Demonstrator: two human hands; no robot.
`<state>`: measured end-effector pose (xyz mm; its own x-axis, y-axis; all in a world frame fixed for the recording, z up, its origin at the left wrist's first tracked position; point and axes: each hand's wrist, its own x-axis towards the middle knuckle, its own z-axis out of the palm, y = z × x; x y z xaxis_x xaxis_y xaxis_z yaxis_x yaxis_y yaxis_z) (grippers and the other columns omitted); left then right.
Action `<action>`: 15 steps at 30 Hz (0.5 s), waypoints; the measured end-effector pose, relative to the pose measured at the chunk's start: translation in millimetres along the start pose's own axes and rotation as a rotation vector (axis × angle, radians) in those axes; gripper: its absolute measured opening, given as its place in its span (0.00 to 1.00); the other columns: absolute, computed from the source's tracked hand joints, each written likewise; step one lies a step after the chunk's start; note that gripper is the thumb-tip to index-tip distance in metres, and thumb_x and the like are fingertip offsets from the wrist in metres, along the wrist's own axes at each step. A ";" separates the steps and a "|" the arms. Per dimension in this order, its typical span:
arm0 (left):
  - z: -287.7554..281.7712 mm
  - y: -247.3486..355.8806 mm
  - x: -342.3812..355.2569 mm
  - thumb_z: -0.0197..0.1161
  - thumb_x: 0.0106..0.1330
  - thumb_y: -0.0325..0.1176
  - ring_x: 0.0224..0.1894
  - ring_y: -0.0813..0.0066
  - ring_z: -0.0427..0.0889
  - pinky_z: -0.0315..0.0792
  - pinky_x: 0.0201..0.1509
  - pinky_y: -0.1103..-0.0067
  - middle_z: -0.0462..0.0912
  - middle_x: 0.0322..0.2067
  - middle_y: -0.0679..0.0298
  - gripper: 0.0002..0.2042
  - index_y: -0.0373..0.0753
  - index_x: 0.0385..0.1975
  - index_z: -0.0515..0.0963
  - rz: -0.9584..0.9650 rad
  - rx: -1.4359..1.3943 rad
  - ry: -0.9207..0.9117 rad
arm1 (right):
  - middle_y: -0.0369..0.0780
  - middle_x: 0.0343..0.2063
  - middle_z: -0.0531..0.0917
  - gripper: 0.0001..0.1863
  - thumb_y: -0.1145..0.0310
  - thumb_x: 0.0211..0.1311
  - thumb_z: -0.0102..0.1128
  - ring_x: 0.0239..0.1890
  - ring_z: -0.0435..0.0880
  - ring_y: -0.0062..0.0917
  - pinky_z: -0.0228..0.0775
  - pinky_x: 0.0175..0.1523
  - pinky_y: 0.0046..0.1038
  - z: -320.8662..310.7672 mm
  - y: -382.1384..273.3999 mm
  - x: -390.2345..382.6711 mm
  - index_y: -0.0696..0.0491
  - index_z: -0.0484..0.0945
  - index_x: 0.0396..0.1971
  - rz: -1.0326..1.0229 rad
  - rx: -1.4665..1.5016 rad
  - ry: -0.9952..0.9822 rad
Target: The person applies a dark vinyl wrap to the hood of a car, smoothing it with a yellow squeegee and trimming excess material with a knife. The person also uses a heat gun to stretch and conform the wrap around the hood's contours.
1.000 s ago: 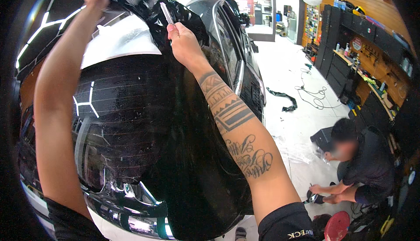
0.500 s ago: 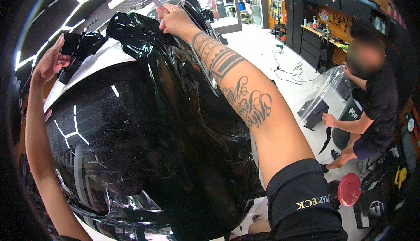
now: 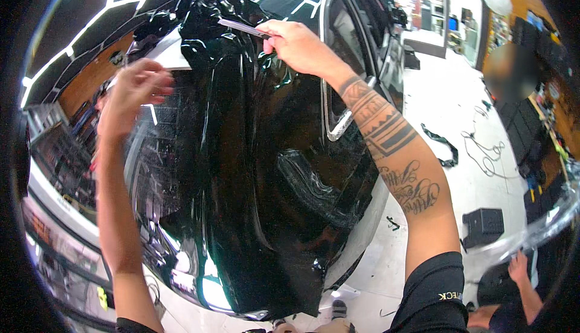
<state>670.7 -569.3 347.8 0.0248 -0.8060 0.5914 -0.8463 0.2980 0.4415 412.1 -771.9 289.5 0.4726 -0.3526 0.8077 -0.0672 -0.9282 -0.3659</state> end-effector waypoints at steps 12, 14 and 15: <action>83.5 21.5 -3.1 0.71 0.56 0.25 0.33 0.74 0.86 0.79 0.41 0.78 0.87 0.31 0.58 0.14 0.33 0.42 0.82 -0.090 -0.005 0.540 | 0.35 0.20 0.80 0.08 0.69 0.66 0.62 0.23 0.76 0.15 0.69 0.33 0.22 -30.6 -19.9 48.4 0.58 0.84 0.36 -0.179 0.055 -0.227; 85.9 24.0 -0.5 0.71 0.55 0.24 0.32 0.83 0.82 0.76 0.40 0.84 0.85 0.31 0.65 0.14 0.36 0.43 0.84 -0.125 -0.026 0.553 | 0.35 0.24 0.83 0.09 0.68 0.65 0.63 0.26 0.79 0.15 0.72 0.36 0.22 -32.0 -19.5 52.1 0.58 0.84 0.37 -0.133 0.056 -0.262; 89.1 25.7 0.5 0.71 0.55 0.24 0.32 0.83 0.82 0.77 0.40 0.83 0.85 0.30 0.65 0.14 0.36 0.43 0.84 -0.103 0.029 0.558 | 0.35 0.25 0.84 0.09 0.68 0.65 0.63 0.27 0.80 0.16 0.73 0.38 0.22 -32.3 -16.2 52.7 0.58 0.84 0.38 -0.145 0.070 -0.261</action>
<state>601.5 -607.6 299.2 0.3783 -0.4356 0.8167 -0.8389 0.2115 0.5014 409.7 -779.3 352.9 0.6829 -0.1660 0.7114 0.0742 -0.9530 -0.2936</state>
